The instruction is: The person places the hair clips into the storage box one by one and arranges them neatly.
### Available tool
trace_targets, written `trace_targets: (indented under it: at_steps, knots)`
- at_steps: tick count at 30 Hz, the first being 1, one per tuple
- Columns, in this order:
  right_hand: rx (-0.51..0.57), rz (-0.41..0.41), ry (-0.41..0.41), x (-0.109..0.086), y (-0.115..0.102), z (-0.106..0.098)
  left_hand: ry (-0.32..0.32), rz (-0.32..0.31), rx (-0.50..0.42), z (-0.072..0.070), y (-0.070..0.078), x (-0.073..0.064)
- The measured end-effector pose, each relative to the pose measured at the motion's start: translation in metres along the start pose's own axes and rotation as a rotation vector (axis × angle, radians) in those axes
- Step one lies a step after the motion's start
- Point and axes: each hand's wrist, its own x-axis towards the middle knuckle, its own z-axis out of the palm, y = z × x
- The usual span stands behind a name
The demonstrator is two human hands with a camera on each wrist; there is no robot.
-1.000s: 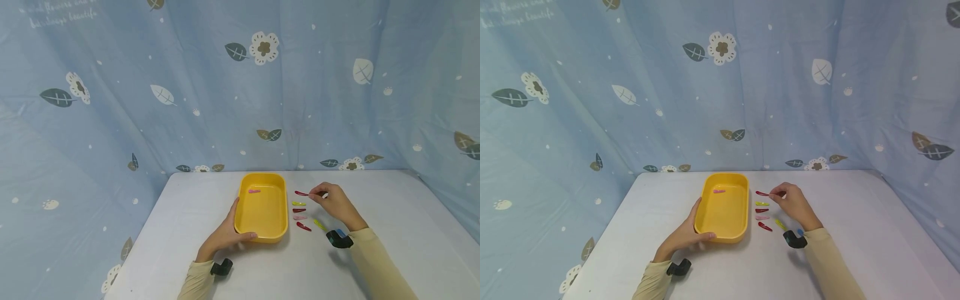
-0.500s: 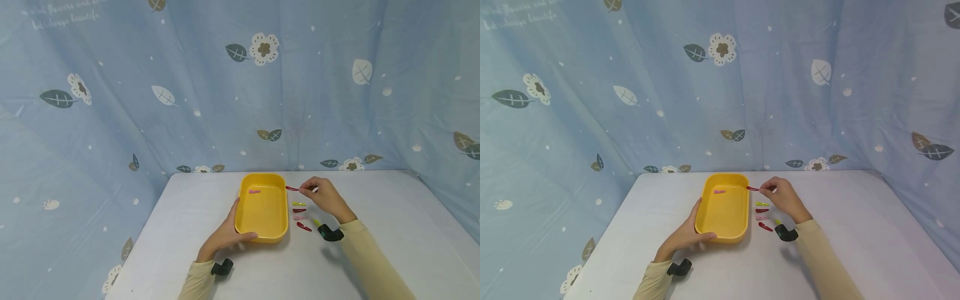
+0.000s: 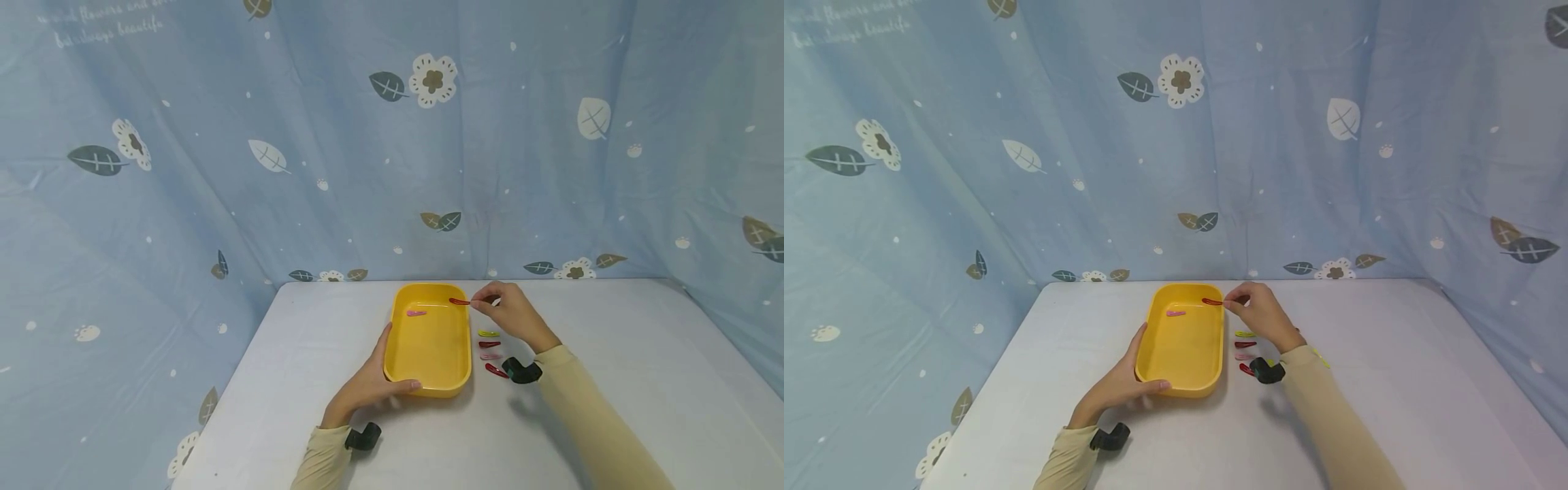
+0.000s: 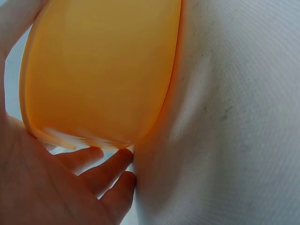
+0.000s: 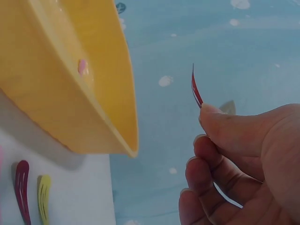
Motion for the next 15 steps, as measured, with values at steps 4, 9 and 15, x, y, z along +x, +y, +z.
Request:
trace_targets:
  at_steps: [4, 9, 15]
  knots:
    - [0.005, -0.024, 0.001, 0.006, -0.002, 0.006, 0.0, -0.002, 0.003, 0.0, -0.001, 0.0]
    - [0.01, -0.028, -0.002, 0.012, -0.008, 0.01, -0.004, -0.014, 0.001, 0.001, -0.002, 0.0]
    - [0.04, -0.026, -0.018, 0.021, -0.016, 0.017, -0.003, -0.019, -0.003, 0.0, 0.0, 0.001]
